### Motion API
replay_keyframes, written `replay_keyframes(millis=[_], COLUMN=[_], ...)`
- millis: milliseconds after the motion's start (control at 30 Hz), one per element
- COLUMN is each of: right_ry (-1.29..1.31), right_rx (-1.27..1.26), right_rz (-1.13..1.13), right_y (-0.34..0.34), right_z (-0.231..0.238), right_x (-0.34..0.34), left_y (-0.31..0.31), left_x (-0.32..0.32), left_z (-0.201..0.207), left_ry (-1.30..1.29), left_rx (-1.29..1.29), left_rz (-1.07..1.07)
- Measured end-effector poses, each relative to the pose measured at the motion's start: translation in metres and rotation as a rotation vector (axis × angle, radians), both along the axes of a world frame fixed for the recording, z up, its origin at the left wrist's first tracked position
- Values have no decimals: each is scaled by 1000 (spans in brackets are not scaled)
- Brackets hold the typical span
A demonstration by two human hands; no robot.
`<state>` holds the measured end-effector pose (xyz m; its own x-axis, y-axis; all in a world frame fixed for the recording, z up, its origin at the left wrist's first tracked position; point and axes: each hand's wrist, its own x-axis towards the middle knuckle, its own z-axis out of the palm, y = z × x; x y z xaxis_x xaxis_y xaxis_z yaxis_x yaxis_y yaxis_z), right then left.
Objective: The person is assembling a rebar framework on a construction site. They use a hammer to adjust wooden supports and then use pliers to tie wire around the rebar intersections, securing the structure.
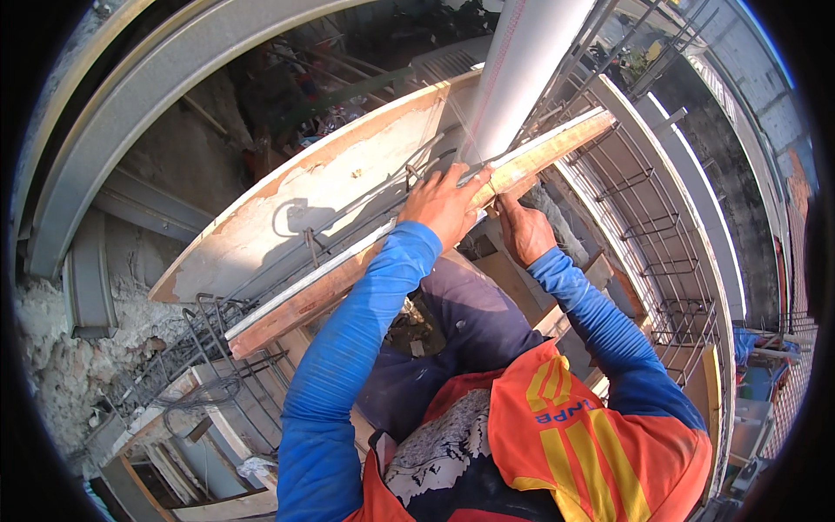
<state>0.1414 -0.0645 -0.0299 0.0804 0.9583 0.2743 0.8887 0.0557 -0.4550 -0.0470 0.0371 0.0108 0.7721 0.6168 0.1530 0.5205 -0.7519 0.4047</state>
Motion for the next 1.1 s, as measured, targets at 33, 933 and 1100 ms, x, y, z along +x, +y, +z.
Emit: replay_keyframes(millis=[33, 933, 1100], right_ry=[-4, 199, 201], right_rx=[4, -13, -80], right_rz=[-3, -14, -55], right_y=[2, 7, 2], right_z=[-1, -12, -19], right_x=[1, 0, 5], left_y=[-1, -34, -70], left_x=[1, 15, 7], left_z=[2, -12, -34], left_ry=[19, -349, -449], left_rx=[5, 131, 0], left_rz=[14, 237, 139])
